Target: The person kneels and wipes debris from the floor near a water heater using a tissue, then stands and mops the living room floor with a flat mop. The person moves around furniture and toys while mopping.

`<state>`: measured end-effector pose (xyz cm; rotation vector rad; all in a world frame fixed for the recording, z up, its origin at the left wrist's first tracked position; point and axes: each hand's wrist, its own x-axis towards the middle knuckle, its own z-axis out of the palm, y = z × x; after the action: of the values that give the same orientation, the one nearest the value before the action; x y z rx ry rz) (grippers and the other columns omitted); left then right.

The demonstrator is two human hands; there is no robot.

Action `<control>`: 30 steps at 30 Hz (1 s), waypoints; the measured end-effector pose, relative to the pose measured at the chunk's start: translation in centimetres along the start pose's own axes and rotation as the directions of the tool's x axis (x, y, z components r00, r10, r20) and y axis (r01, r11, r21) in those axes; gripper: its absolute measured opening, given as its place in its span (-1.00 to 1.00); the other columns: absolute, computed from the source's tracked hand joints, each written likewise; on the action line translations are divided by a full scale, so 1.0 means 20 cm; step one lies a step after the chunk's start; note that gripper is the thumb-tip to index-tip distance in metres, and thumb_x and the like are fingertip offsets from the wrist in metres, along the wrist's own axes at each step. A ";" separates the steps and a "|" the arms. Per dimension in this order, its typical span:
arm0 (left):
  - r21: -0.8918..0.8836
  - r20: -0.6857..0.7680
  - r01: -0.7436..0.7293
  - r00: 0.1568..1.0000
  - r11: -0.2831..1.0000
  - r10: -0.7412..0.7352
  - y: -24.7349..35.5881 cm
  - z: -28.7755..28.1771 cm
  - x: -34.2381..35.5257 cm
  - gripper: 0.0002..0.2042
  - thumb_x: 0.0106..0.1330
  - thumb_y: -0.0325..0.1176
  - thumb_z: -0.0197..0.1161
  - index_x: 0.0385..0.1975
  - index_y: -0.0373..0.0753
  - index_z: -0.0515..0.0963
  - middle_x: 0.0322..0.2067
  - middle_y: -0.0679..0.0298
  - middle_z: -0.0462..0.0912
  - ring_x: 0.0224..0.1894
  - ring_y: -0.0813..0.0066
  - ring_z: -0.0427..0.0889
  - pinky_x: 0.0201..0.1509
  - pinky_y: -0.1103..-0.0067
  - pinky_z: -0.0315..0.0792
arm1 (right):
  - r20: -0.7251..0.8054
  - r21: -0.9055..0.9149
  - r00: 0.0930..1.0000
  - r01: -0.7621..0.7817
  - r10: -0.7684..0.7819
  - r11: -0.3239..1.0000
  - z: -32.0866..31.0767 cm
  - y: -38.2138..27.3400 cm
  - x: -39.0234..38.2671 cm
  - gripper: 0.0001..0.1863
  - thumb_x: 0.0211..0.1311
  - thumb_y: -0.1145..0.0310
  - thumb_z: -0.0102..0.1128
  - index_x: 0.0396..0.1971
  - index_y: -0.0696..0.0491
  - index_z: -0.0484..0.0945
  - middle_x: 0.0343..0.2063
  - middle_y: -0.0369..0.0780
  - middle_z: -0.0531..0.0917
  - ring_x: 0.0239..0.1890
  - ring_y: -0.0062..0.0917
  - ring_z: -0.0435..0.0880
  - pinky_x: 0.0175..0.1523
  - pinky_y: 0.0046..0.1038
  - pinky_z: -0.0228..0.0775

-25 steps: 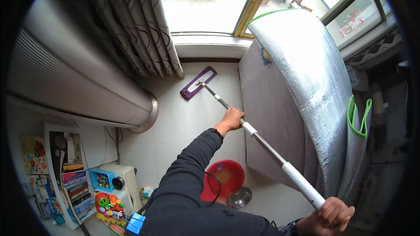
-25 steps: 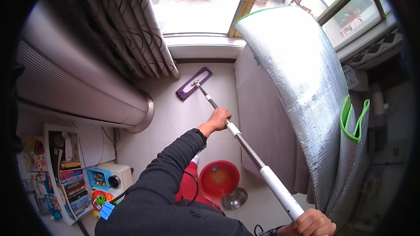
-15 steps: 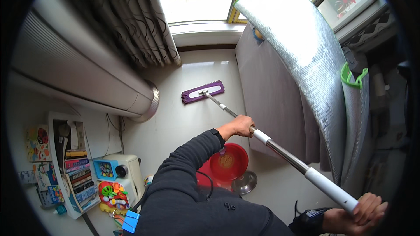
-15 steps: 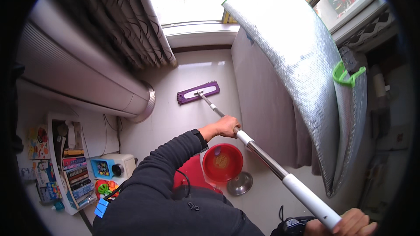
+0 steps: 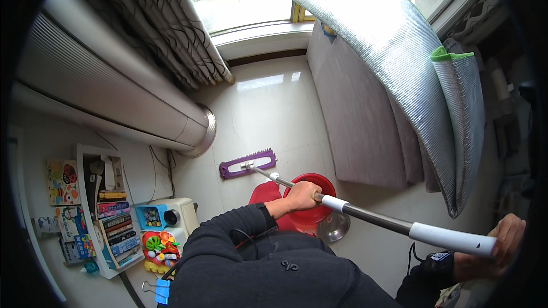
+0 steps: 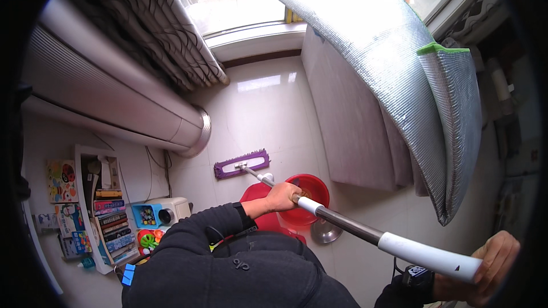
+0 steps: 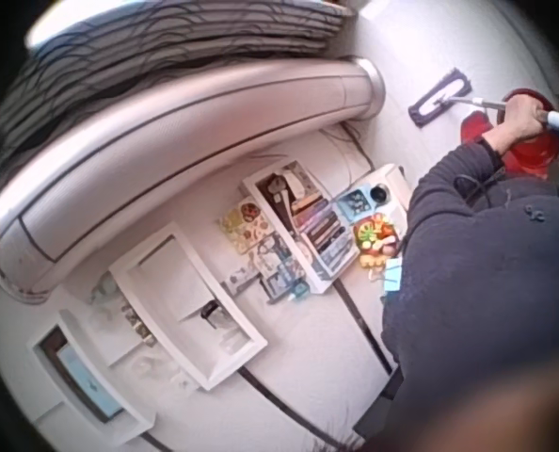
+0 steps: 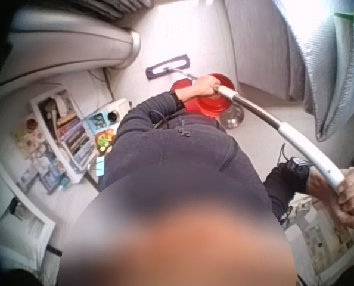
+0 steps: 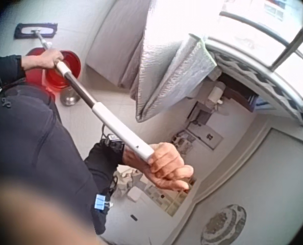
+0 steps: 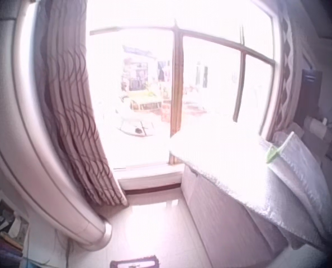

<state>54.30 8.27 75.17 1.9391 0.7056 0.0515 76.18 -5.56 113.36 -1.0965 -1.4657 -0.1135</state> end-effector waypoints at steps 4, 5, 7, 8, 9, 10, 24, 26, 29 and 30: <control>0.009 -0.404 -0.074 0.912 0.997 0.071 0.01 -0.07 0.09 -0.76 -0.09 -0.28 0.33 -0.74 -0.22 0.41 -0.67 0.11 0.49 -0.54 0.07 0.50 -0.44 0.32 0.38 | 0.275 0.306 0.959 -0.017 -0.071 0.952 0.02 0.04 0.15 -0.73 0.19 0.23 0.11 -0.64 -0.01 0.34 -0.76 -0.34 0.37 -0.73 -0.73 0.35 -0.59 -0.71 0.28; 0.027 -0.491 -0.111 0.864 0.993 0.110 0.00 -0.09 0.12 -0.74 -0.08 -0.29 0.33 -0.76 -0.23 0.39 -0.69 0.11 0.47 -0.57 0.08 0.48 -0.46 0.33 0.36 | 0.381 0.461 0.917 -0.081 -0.115 0.884 0.05 0.07 0.21 -0.73 0.18 0.24 0.13 -0.64 -0.01 0.35 -0.76 -0.33 0.39 -0.73 -0.73 0.36 -0.59 -0.71 0.30; 0.078 -0.669 -0.198 0.717 0.977 0.198 -0.05 -0.17 0.19 -0.69 -0.06 -0.31 0.34 -0.82 -0.22 0.33 -0.74 0.13 0.41 -0.63 0.11 0.42 -0.51 0.36 0.28 | 0.551 0.639 0.809 -0.251 -0.205 0.727 0.14 0.14 0.31 -0.75 0.16 0.26 0.16 -0.64 0.00 0.38 -0.75 -0.32 0.42 -0.72 -0.73 0.40 -0.58 -0.71 0.33; 0.105 -0.717 -0.177 0.668 0.979 0.198 -0.10 -0.22 0.26 -0.69 -0.09 -0.33 0.35 -0.81 -0.22 0.31 -0.73 0.14 0.40 -0.61 0.11 0.41 -0.51 0.35 0.27 | 0.597 0.672 0.765 -0.312 -0.242 0.671 0.21 0.18 0.35 -0.75 0.15 0.27 0.18 -0.64 0.00 0.40 -0.75 -0.31 0.44 -0.72 -0.73 0.42 -0.57 -0.71 0.34; 0.112 -0.765 -0.170 0.614 0.979 0.194 -0.16 -0.29 0.35 -0.69 -0.10 -0.35 0.35 -0.80 -0.23 0.30 -0.72 0.15 0.38 -0.59 0.12 0.39 -0.51 0.34 0.25 | 0.623 0.686 0.737 -0.354 -0.261 0.636 0.29 0.22 0.36 -0.76 0.14 0.28 0.20 -0.64 0.00 0.41 -0.74 -0.31 0.46 -0.71 -0.73 0.43 -0.57 -0.71 0.35; 0.133 -0.795 -0.203 0.562 0.970 0.227 -0.25 -0.37 0.45 -0.69 -0.12 -0.37 0.35 -0.78 -0.23 0.28 -0.72 0.15 0.38 -0.59 0.14 0.38 -0.52 0.34 0.24 | 0.631 0.695 0.730 -0.381 -0.264 0.610 0.37 0.26 0.36 -0.77 0.13 0.29 0.22 -0.64 0.00 0.42 -0.74 -0.30 0.47 -0.71 -0.73 0.45 -0.56 -0.71 0.37; 0.199 -0.504 0.024 0.860 0.980 0.082 -0.64 -0.88 1.45 -0.93 -0.13 -0.39 0.26 -0.60 -0.10 0.54 -0.26 0.25 0.57 -0.07 0.25 0.45 0.09 0.39 0.22 | -0.007 0.386 0.957 -0.265 0.290 0.884 0.90 0.70 0.02 -0.64 0.28 0.27 -0.03 -0.72 -0.05 0.19 -0.87 -0.39 0.29 -0.85 -0.75 0.24 -0.65 -0.69 0.26; 0.199 -0.415 -0.035 0.902 0.979 0.117 -0.62 -0.85 1.50 -0.93 -0.12 -0.40 0.23 -0.59 -0.10 0.55 -0.27 0.25 0.57 -0.08 0.25 0.47 0.09 0.40 0.23 | -0.133 0.368 0.918 -0.304 0.374 0.878 0.86 0.72 -0.02 -0.66 0.29 0.27 -0.07 -0.68 -0.06 0.15 -0.87 -0.40 0.24 -0.84 -0.76 0.18 -0.63 -0.70 0.22; 0.261 -0.394 -0.073 0.902 0.963 0.176 -0.60 -0.80 1.53 -0.94 -0.11 -0.42 0.20 -0.59 -0.11 0.55 -0.30 0.26 0.58 -0.09 0.27 0.47 0.12 0.36 0.21 | -0.091 0.322 0.930 -0.311 0.357 0.894 0.84 0.70 -0.08 -0.67 0.30 0.26 -0.11 -0.66 -0.07 0.13 -0.85 -0.40 0.20 -0.82 -0.77 0.15 -0.59 -0.69 0.20; 0.291 -0.366 -0.061 0.915 0.955 0.170 -0.60 -0.79 1.53 -0.93 -0.11 -0.42 0.20 -0.59 -0.11 0.55 -0.30 0.26 0.58 -0.09 0.28 0.47 0.13 0.35 0.20 | -0.086 0.307 0.935 -0.303 0.344 0.902 0.84 0.69 -0.09 -0.67 0.30 0.26 -0.11 -0.67 -0.07 0.13 -0.85 -0.40 0.20 -0.82 -0.77 0.15 -0.60 -0.69 0.20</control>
<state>68.94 39.90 64.31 2.2675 0.8921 0.4445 72.74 11.69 100.42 -1.0525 -1.1156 0.2508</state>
